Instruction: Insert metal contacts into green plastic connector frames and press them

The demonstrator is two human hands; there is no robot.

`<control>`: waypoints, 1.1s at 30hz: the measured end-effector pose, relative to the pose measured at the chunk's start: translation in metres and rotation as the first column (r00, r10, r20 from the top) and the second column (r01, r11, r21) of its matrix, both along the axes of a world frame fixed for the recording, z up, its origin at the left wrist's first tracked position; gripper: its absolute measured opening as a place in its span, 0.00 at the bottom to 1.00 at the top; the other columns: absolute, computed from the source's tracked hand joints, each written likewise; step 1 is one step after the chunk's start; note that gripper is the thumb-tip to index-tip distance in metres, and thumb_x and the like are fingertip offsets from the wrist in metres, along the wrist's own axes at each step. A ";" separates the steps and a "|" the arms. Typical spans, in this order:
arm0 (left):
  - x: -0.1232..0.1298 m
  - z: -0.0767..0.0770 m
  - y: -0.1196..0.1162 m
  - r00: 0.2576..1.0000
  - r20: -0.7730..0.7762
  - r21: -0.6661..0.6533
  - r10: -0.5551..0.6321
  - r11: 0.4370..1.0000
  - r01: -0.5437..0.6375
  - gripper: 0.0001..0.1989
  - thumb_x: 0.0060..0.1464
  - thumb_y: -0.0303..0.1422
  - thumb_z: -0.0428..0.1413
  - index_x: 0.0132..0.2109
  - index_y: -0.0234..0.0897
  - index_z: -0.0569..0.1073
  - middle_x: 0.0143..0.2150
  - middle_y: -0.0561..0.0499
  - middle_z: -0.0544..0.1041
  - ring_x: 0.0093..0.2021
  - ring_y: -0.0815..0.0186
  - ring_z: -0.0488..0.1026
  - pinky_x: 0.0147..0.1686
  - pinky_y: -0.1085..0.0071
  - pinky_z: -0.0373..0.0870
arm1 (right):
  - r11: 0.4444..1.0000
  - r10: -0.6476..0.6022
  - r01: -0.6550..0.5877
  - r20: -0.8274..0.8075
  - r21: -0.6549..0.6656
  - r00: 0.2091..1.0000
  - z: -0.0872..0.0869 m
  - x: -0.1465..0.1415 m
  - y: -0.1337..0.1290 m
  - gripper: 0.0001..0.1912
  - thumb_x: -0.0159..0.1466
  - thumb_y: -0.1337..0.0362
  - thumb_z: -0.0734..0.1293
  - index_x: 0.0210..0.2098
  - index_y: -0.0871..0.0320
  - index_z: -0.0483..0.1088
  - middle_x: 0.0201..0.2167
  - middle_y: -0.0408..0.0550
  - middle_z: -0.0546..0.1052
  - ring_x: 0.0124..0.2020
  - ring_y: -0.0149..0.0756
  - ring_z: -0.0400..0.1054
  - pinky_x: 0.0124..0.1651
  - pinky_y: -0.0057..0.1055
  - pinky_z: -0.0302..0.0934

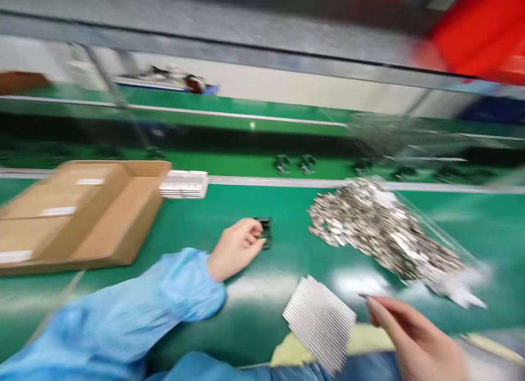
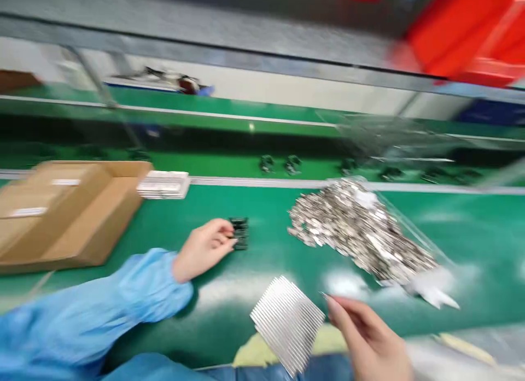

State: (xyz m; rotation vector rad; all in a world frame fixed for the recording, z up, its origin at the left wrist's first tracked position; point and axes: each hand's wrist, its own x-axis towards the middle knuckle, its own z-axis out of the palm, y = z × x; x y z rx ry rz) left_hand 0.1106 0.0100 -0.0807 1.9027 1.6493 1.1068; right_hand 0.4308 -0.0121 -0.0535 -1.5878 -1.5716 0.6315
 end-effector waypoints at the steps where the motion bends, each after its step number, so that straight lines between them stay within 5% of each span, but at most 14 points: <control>1: -0.007 -0.005 -0.005 0.999 0.039 0.026 -0.002 1.000 0.001 0.07 0.56 0.31 0.53 0.43 0.36 0.65 0.35 0.51 0.68 0.26 0.72 0.69 0.24 0.74 0.69 | 0.999 0.006 -0.008 -0.035 -0.050 0.999 0.002 0.000 -0.006 0.17 0.53 0.48 0.72 0.28 0.56 0.77 0.23 0.47 0.77 0.24 0.39 0.72 0.26 0.27 0.68; 5: -0.035 -0.022 -0.012 0.997 -0.076 0.193 -0.021 0.981 0.036 0.37 0.42 0.44 0.66 0.55 0.38 0.60 0.51 0.42 0.66 0.45 0.58 0.72 0.43 0.61 0.74 | 0.988 0.092 -0.118 -0.236 -0.100 0.967 0.002 -0.021 -0.009 0.13 0.57 0.53 0.70 0.29 0.57 0.76 0.25 0.47 0.76 0.27 0.36 0.70 0.29 0.26 0.67; 8: -0.045 -0.030 -0.011 0.969 -0.185 0.033 -0.163 0.985 0.172 0.55 0.39 0.48 0.66 0.66 0.40 0.45 0.64 0.35 0.57 0.62 0.46 0.60 0.56 0.49 0.65 | 0.981 0.158 -0.182 -0.286 -0.059 0.945 0.000 -0.041 -0.010 0.09 0.60 0.57 0.69 0.29 0.57 0.75 0.30 0.49 0.76 0.33 0.37 0.70 0.33 0.27 0.66; 10: -0.046 -0.035 -0.007 0.955 -0.212 -0.090 -0.205 0.978 0.190 0.53 0.44 0.47 0.63 0.68 0.40 0.42 0.64 0.36 0.60 0.61 0.46 0.61 0.57 0.47 0.63 | 0.976 0.178 -0.208 -0.328 -0.060 0.928 -0.001 -0.053 -0.012 0.09 0.60 0.58 0.69 0.28 0.57 0.75 0.32 0.50 0.75 0.35 0.37 0.69 0.34 0.28 0.66; 13: -0.038 -0.036 0.004 0.954 -0.166 -0.191 -0.249 0.957 0.216 0.43 0.47 0.45 0.62 0.66 0.42 0.52 0.59 0.41 0.67 0.56 0.49 0.68 0.54 0.49 0.67 | 0.973 0.150 -0.209 -0.417 -0.099 0.897 -0.005 -0.065 -0.013 0.08 0.58 0.59 0.70 0.27 0.57 0.74 0.32 0.50 0.73 0.35 0.38 0.68 0.30 0.28 0.64; 16: -0.013 -0.026 0.006 0.963 0.135 -0.222 -0.234 0.940 0.260 0.35 0.46 0.43 0.63 0.59 0.42 0.61 0.55 0.44 0.68 0.51 0.53 0.72 0.50 0.56 0.73 | 0.977 0.104 -0.180 -0.472 -0.118 0.875 -0.010 -0.072 -0.014 0.07 0.57 0.60 0.70 0.27 0.57 0.74 0.33 0.50 0.73 0.36 0.38 0.68 0.30 0.28 0.62; 19: 0.026 -0.013 -0.003 0.812 0.551 -0.259 -0.193 0.885 0.386 0.31 0.44 0.38 0.64 0.54 0.40 0.61 0.51 0.46 0.70 0.46 0.59 0.76 0.42 0.63 0.77 | 0.979 0.065 -0.152 -0.492 -0.138 0.868 -0.010 -0.073 -0.020 0.07 0.56 0.61 0.70 0.26 0.58 0.73 0.37 0.51 0.72 0.39 0.38 0.67 0.32 0.28 0.62; 22: 0.061 -0.007 -0.014 0.606 0.764 -0.262 -0.221 0.752 0.605 0.32 0.44 0.33 0.65 0.54 0.41 0.59 0.46 0.49 0.74 0.41 0.63 0.76 0.40 0.69 0.76 | 0.980 0.026 -0.117 -0.481 -0.160 0.877 -0.009 -0.073 -0.029 0.06 0.56 0.62 0.70 0.26 0.58 0.73 0.41 0.52 0.72 0.41 0.39 0.67 0.35 0.30 0.62; 25: 0.080 -0.006 -0.021 0.505 0.833 -0.249 -0.225 0.663 0.706 0.29 0.44 0.28 0.65 0.52 0.42 0.61 0.43 0.51 0.75 0.40 0.67 0.76 0.39 0.74 0.75 | 0.985 -0.016 -0.065 -0.455 -0.161 0.890 -0.010 -0.073 -0.038 0.05 0.55 0.64 0.69 0.25 0.58 0.73 0.42 0.53 0.71 0.43 0.41 0.66 0.37 0.31 0.62; 33: 0.084 -0.010 -0.028 0.507 0.814 -0.246 -0.283 0.623 0.742 0.26 0.49 0.27 0.61 0.53 0.43 0.61 0.42 0.52 0.74 0.39 0.69 0.76 0.41 0.74 0.75 | 0.992 -0.070 0.022 -0.415 -0.121 0.907 -0.016 -0.084 -0.047 0.04 0.55 0.68 0.68 0.23 0.58 0.72 0.42 0.51 0.72 0.42 0.38 0.66 0.35 0.28 0.61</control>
